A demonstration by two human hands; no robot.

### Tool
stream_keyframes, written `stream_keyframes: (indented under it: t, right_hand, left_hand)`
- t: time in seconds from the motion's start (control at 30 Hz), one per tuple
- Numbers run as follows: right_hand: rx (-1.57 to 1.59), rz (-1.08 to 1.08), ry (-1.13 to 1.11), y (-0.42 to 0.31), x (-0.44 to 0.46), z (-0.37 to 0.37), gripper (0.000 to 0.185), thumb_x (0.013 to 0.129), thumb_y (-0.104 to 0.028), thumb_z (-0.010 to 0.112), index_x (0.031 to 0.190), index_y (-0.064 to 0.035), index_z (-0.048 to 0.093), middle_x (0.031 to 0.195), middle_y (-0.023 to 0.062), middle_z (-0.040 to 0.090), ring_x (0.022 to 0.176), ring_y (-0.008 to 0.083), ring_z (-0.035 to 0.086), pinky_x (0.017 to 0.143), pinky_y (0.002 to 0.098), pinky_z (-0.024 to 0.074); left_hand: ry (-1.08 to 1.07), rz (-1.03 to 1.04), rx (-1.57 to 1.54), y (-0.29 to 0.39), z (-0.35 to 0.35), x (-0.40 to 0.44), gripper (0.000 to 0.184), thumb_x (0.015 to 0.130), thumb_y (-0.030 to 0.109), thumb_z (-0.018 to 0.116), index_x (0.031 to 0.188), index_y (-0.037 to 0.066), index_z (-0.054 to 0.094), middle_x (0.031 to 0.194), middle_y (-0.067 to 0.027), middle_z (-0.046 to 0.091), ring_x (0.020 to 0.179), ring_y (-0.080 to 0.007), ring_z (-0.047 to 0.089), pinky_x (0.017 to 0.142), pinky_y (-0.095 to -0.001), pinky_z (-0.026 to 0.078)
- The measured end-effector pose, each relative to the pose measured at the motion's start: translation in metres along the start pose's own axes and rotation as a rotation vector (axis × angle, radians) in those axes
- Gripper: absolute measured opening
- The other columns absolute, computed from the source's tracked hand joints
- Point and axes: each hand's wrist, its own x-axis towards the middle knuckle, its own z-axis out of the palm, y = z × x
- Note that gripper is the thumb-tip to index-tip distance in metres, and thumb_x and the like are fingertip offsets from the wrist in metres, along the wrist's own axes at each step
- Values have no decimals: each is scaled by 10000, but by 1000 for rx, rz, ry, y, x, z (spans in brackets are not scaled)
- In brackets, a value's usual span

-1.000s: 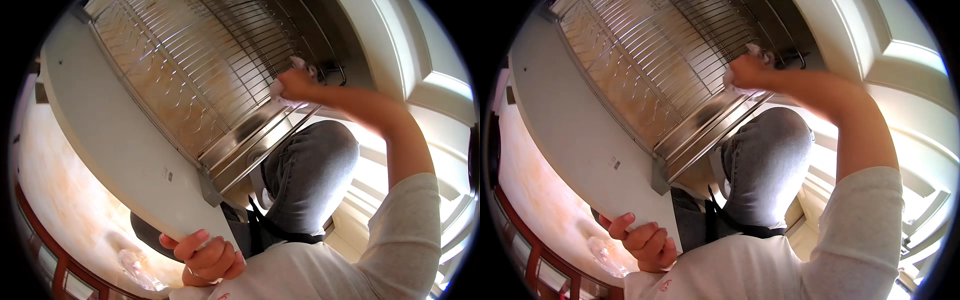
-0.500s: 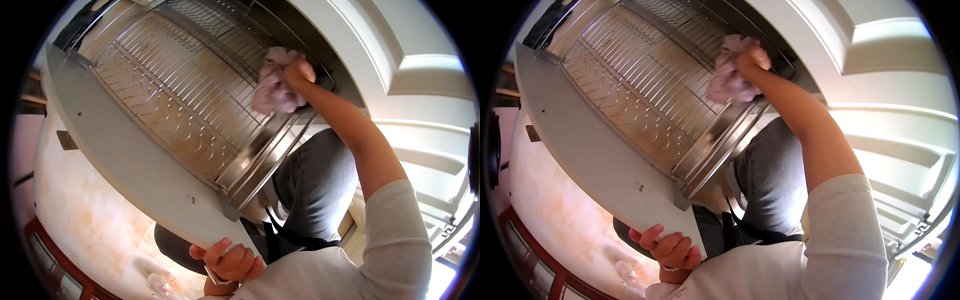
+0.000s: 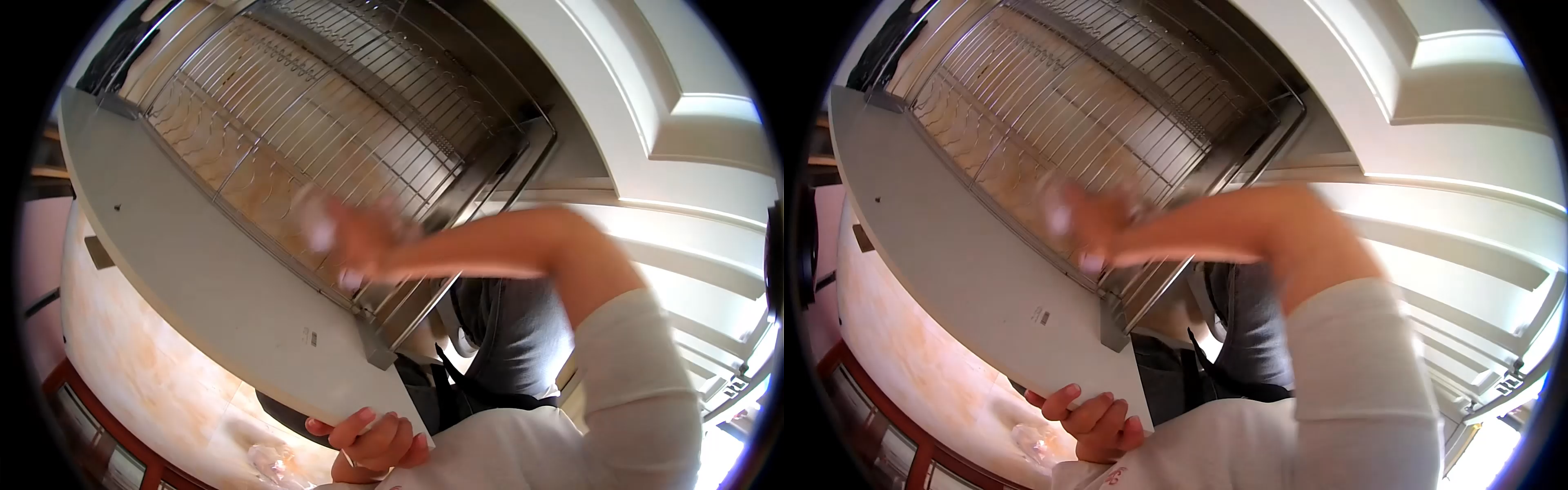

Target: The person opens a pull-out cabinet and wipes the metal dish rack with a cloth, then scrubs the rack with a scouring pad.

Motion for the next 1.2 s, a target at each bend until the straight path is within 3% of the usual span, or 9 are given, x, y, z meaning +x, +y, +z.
stream_keyframes:
  t: [0.23, 0.37, 0.5, 0.6, 0.7, 0.77, 1.0, 1.07, 1.2]
  right_hand:
    - [-22, 16, -166, -3, -2, 5, 606, 642, -137, 658, 1195, -145, 410, 957, 192, 513, 880, 341, 555, 751, 415, 454]
    - [-5, 446, 311, 29, 13, -52, 608, 647, -209, 690, 1187, -135, 420, 972, 190, 519, 858, 344, 566, 735, 411, 465]
    - [-689, 734, 475, 95, 51, -116, 572, 705, -298, 668, 1203, -134, 440, 1100, 213, 497, 1007, 309, 523, 848, 374, 435]
    - [-579, 830, 384, 141, 41, -150, 547, 729, -316, 652, 1203, -134, 448, 1191, 206, 451, 1108, 329, 446, 892, 387, 407]
    - [-131, 835, 653, 154, 43, -150, 613, 688, -333, 687, 1207, -127, 434, 1215, 204, 418, 1150, 335, 392, 892, 412, 398]
    - [-301, 1167, 699, 148, 51, -118, 1081, 468, -452, 807, 1312, -109, 225, 1280, 187, 321, 1189, 371, 318, 962, 478, 307]
    - [-198, 899, 783, 138, 39, -80, 929, 608, -347, 743, 1319, -158, 175, 1261, 256, 313, 1140, 429, 346, 959, 458, 304]
    - [-353, 1051, 635, 112, 42, -50, 879, 632, -357, 726, 1312, -123, 222, 1256, 261, 326, 1172, 388, 339, 969, 430, 303]
    - [-205, 736, 228, 51, 7, -15, 655, 705, -299, 654, 1255, -114, 351, 1216, 227, 389, 1161, 364, 361, 922, 454, 342]
  left_hand:
    - [-56, 55, -17, -4, -4, 0, 119, 674, 304, 485, 615, 208, 447, 767, 58, 458, 984, -225, 393, 967, -513, 180]
    - [-145, 52, 3, 3, -11, 9, 122, 677, 311, 482, 616, 209, 454, 772, 58, 463, 990, -229, 390, 943, -506, 199]
    - [-153, 42, 27, 1, -11, 7, 114, 675, 307, 478, 619, 208, 463, 756, 61, 469, 1000, -238, 396, 945, -514, 196]
    - [-126, 60, 15, -1, -9, 7, 107, 663, 302, 476, 616, 206, 463, 750, 60, 471, 1007, -242, 400, 942, -517, 199]
    - [-93, 81, -5, -3, -5, 9, 101, 650, 300, 477, 615, 207, 463, 751, 60, 470, 1007, -244, 400, 938, -514, 202]
    - [-98, 94, -5, -2, -7, 8, 99, 643, 301, 479, 615, 208, 463, 752, 60, 470, 1003, -244, 399, 936, -511, 203]
    - [15, 61, -34, 0, 0, 11, 87, 636, 297, 497, 599, 227, 460, 705, 80, 478, 952, -198, 429, 957, -455, 185]
    - [-15, 49, -14, 0, -3, 11, 108, 626, 302, 480, 573, 212, 451, 709, 63, 458, 985, -228, 397, 924, -484, 215]
    - [-27, 73, -20, -1, -2, 12, 105, 622, 298, 483, 575, 208, 454, 708, 62, 461, 987, -225, 403, 949, -477, 193]
